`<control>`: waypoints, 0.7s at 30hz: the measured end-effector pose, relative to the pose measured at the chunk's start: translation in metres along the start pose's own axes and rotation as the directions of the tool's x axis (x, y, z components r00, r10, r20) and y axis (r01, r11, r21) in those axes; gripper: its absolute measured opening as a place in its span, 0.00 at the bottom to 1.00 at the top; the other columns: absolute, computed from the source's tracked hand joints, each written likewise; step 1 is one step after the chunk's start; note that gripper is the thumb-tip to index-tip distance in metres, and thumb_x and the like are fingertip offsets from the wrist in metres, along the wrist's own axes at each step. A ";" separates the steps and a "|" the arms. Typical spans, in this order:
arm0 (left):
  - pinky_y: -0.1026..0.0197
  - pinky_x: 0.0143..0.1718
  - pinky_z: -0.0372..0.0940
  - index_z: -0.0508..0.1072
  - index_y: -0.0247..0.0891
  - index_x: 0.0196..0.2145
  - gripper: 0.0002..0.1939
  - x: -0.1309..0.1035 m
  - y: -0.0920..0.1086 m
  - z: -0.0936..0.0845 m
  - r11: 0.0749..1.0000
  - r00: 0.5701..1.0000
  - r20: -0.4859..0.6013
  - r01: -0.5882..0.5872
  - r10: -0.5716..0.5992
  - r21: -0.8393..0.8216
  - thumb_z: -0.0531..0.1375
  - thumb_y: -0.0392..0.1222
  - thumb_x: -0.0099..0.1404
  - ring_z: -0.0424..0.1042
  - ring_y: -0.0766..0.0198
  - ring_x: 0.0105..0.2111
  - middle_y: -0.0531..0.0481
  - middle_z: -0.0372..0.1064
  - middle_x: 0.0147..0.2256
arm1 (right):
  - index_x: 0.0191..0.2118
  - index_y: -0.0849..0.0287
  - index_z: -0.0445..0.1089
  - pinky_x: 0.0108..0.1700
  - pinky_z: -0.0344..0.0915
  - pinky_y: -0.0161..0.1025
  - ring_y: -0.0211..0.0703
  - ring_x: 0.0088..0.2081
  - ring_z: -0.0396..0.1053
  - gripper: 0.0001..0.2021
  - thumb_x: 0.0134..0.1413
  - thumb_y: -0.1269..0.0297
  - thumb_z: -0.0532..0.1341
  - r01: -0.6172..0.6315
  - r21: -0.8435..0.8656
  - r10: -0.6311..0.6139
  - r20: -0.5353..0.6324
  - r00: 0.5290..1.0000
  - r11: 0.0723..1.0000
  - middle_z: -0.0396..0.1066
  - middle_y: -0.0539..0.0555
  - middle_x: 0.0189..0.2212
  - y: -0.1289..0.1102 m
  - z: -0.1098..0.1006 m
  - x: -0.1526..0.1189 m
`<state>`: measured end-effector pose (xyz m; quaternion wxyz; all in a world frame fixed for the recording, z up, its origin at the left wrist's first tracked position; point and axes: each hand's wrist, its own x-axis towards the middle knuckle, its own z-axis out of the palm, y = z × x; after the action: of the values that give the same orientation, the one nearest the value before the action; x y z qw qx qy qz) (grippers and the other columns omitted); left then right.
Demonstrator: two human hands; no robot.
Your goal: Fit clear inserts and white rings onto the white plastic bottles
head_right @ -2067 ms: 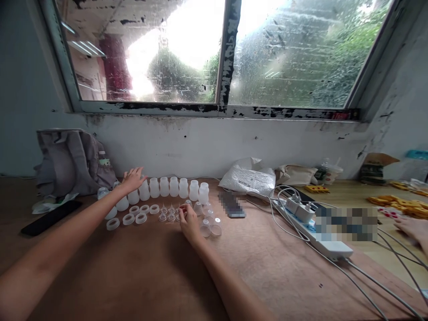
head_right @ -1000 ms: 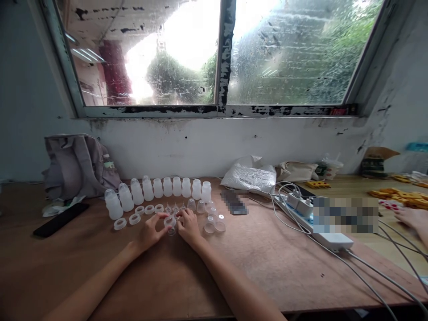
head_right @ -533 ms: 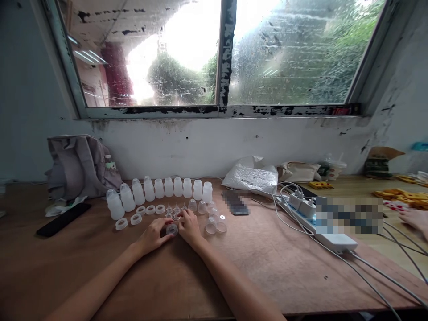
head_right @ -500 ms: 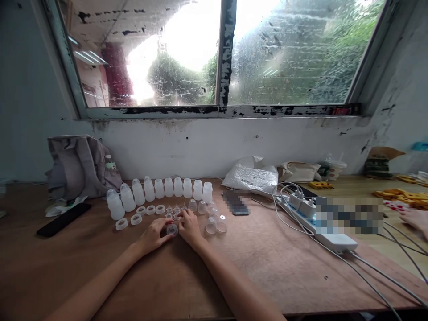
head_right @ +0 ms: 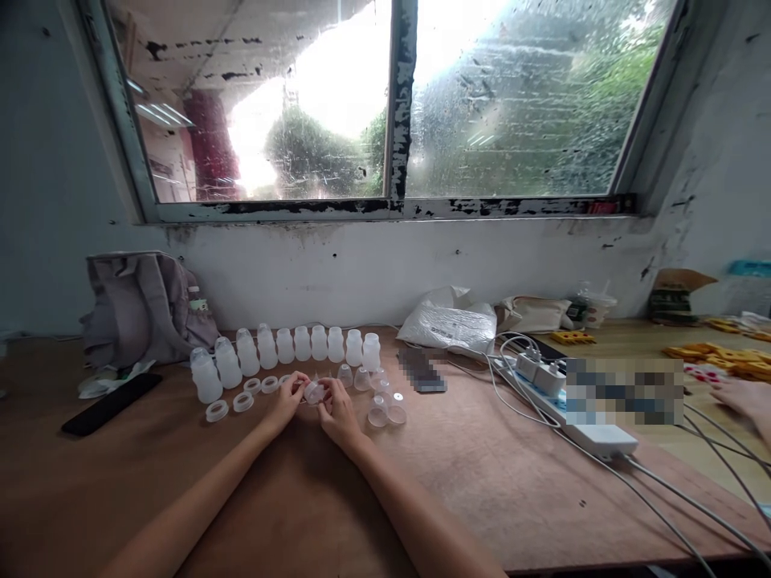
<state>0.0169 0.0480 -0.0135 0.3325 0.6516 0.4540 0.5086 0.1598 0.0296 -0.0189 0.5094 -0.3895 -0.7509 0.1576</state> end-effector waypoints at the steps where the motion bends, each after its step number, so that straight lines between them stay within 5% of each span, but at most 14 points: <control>1: 0.64 0.25 0.62 0.62 0.40 0.28 0.09 0.001 -0.003 0.005 0.999 1.000 0.005 0.021 -0.021 -0.043 0.52 0.49 0.57 0.66 0.66 0.24 0.54 0.64 0.25 | 0.40 0.59 0.60 0.34 0.61 0.35 0.37 0.30 0.62 0.15 0.43 0.74 0.51 -0.010 0.000 0.010 -0.019 1.000 1.000 0.62 0.53 0.33 -0.001 -0.001 0.001; 12: 0.65 0.19 0.62 0.62 0.38 0.37 0.20 -0.014 -0.006 0.011 0.970 0.988 0.068 0.151 -0.141 -0.192 0.45 0.57 0.60 0.66 0.66 0.20 0.52 0.63 0.24 | 0.29 0.58 0.57 0.27 0.56 0.33 0.36 0.24 0.59 0.05 0.42 0.72 0.52 -0.098 0.010 0.098 -0.001 0.995 0.995 0.60 0.47 0.23 0.002 0.002 0.002; 21: 0.68 0.15 0.58 0.62 0.38 0.39 0.12 -0.030 0.012 0.013 0.993 0.988 0.146 0.073 -0.059 -0.092 0.46 0.45 0.61 0.66 0.68 0.15 0.54 0.65 0.21 | 0.25 0.57 0.53 0.26 0.53 0.32 0.36 0.23 0.57 0.04 0.39 0.71 0.51 -0.172 -0.039 0.173 0.008 0.985 0.984 0.57 0.46 0.20 0.003 -0.001 0.005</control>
<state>0.0306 0.0156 -0.0167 0.4122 0.6540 0.4251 0.4708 0.1616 0.0349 -0.0173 0.4819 -0.4619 -0.7202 0.1890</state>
